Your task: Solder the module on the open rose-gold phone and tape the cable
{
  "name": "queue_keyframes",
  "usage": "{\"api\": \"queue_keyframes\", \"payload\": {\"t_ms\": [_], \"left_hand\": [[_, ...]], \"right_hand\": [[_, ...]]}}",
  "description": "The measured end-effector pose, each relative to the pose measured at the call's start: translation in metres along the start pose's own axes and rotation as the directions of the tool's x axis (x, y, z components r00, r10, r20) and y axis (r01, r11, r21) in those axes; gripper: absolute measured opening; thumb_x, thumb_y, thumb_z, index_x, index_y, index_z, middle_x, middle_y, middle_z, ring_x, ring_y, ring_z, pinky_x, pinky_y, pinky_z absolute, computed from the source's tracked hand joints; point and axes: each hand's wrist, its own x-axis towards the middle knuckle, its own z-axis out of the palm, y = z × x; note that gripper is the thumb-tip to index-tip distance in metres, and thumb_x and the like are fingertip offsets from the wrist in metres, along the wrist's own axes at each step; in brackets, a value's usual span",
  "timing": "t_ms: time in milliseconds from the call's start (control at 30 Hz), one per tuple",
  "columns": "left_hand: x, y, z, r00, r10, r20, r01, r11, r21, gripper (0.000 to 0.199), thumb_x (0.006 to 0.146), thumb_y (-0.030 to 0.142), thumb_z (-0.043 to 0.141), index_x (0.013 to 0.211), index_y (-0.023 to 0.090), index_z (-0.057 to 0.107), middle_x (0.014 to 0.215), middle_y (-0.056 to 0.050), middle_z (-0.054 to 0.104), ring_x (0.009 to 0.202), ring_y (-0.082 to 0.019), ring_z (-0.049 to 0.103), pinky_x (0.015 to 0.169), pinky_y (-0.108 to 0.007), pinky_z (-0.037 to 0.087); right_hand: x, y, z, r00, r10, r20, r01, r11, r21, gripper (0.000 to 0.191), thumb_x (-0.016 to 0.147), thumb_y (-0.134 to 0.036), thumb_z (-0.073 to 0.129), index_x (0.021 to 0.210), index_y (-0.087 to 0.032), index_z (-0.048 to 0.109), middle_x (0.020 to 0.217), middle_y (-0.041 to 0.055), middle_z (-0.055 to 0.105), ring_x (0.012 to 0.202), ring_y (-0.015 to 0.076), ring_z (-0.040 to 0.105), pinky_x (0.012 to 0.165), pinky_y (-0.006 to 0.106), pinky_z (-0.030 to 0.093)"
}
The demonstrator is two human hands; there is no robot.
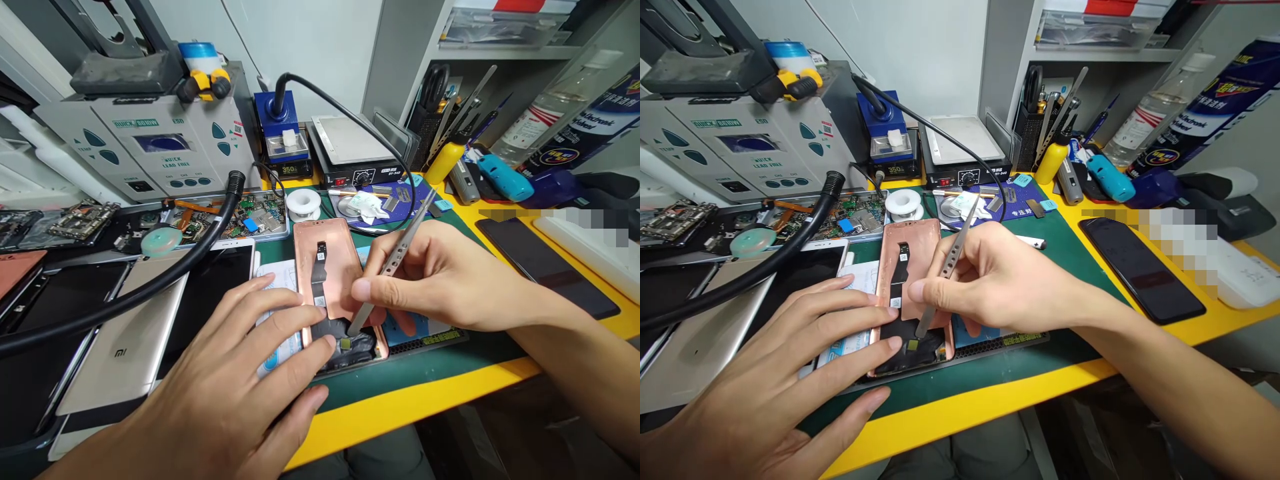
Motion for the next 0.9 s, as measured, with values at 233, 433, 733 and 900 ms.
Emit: {"api": "queue_keyframes", "payload": {"t_ms": [233, 433, 733, 900], "left_hand": [[-0.0006, -0.0006, 0.0015, 1.0, 0.006, 0.003, -0.006, 1.0, -0.028, 0.027, 0.1, 0.013, 0.068, 0.126, 0.019, 0.072, 0.131, -0.009, 0.071, 0.138, -0.027, 0.055, 0.128, -0.052, 0.036], [0.0, -0.0009, 0.0019, 1.0, 0.013, 0.026, -0.012, 0.999, -0.03, 0.029, 0.1, 0.013, 0.068, 0.128, 0.019, 0.07, 0.134, -0.009, 0.069, 0.139, -0.027, 0.053, 0.13, -0.053, 0.034], [0.0024, 0.0005, -0.0006, 1.0, 0.004, 0.007, -0.004, 1.0, -0.029, 0.026, 0.1, 0.013, 0.069, 0.125, 0.019, 0.072, 0.132, -0.008, 0.072, 0.138, -0.027, 0.055, 0.127, -0.05, 0.037], [0.0009, -0.0004, -0.0001, 1.0, 0.005, 0.001, -0.005, 1.0, -0.028, 0.024, 0.1, 0.013, 0.068, 0.123, 0.019, 0.072, 0.129, -0.008, 0.074, 0.137, -0.027, 0.056, 0.127, -0.05, 0.037]], "right_hand": [[0.0012, -0.0009, 0.0031, 1.0, -0.014, -0.026, 0.014, 1.0, 0.005, 0.035, 0.097, -0.04, 0.079, 0.077, -0.011, 0.084, 0.078, 0.0122, 0.084, 0.044, 0.0143, 0.068, 0.039, 0.022, 0.048], [0.0031, -0.0029, 0.0066, 0.997, -0.047, -0.055, 0.05, 0.997, 0.057, 0.031, 0.095, -0.031, 0.08, 0.07, -0.012, 0.081, 0.072, 0.008, 0.081, 0.044, 0.0108, 0.066, 0.04, 0.018, 0.049], [0.0022, -0.0058, 0.0063, 0.998, 0.014, -0.061, 0.001, 0.972, 0.234, 0.028, 0.087, -0.022, 0.088, 0.065, -0.019, 0.071, 0.06, -0.0013, 0.077, 0.043, 0.0092, 0.067, 0.039, 0.012, 0.048], [0.0008, -0.0036, 0.0053, 0.999, 0.013, -0.037, -0.009, 0.995, 0.095, 0.029, 0.093, -0.033, 0.083, 0.071, -0.015, 0.08, 0.066, 0.0054, 0.079, 0.041, 0.0114, 0.064, 0.039, 0.019, 0.049]]}}
